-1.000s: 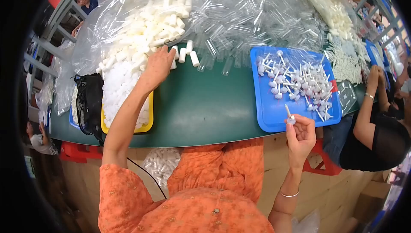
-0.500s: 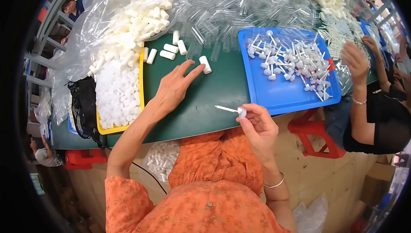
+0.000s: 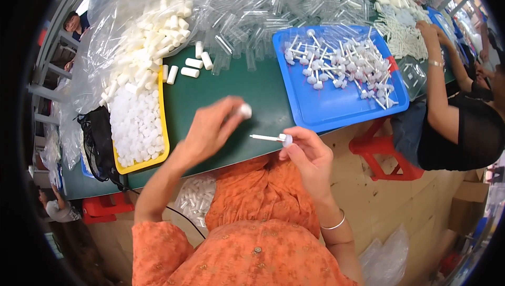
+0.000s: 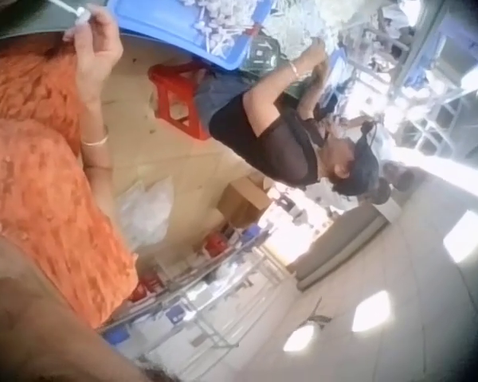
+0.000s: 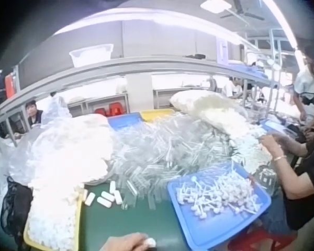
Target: Assemble small white plastic components by manually joining two pieces together at a factory workbench.
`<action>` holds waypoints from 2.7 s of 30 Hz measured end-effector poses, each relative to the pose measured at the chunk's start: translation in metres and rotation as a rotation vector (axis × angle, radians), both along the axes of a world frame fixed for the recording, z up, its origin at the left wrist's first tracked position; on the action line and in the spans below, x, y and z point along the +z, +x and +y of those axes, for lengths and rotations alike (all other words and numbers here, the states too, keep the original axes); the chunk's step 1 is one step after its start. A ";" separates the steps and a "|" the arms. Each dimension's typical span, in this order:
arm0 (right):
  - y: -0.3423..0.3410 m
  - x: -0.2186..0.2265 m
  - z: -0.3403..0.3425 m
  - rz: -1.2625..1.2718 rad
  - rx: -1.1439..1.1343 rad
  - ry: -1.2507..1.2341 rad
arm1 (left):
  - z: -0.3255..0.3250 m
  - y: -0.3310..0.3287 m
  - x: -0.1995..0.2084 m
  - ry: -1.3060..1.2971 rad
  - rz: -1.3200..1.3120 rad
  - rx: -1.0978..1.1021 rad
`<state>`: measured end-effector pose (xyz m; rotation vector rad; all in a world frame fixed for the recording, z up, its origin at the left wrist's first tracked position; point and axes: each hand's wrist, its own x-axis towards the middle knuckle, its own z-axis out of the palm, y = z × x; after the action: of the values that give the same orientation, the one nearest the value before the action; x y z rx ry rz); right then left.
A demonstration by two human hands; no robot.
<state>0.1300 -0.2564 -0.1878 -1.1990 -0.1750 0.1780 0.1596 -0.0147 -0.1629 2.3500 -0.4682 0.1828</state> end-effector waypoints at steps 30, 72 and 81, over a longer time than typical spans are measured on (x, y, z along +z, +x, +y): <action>-0.028 -0.017 0.029 -0.761 0.094 -0.635 | -0.022 -0.106 -0.003 -0.692 0.564 0.220; 0.007 0.002 0.017 -0.371 0.312 -0.468 | -0.002 -0.082 -0.007 -0.791 0.761 -0.047; 0.003 0.016 0.029 -0.643 0.357 -0.726 | -0.004 -0.091 0.000 -0.449 0.599 -0.018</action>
<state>0.1328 -0.2277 -0.1716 -1.9182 -0.9525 0.1654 0.0689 -0.0191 -0.1626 1.8365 -0.1302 -0.3816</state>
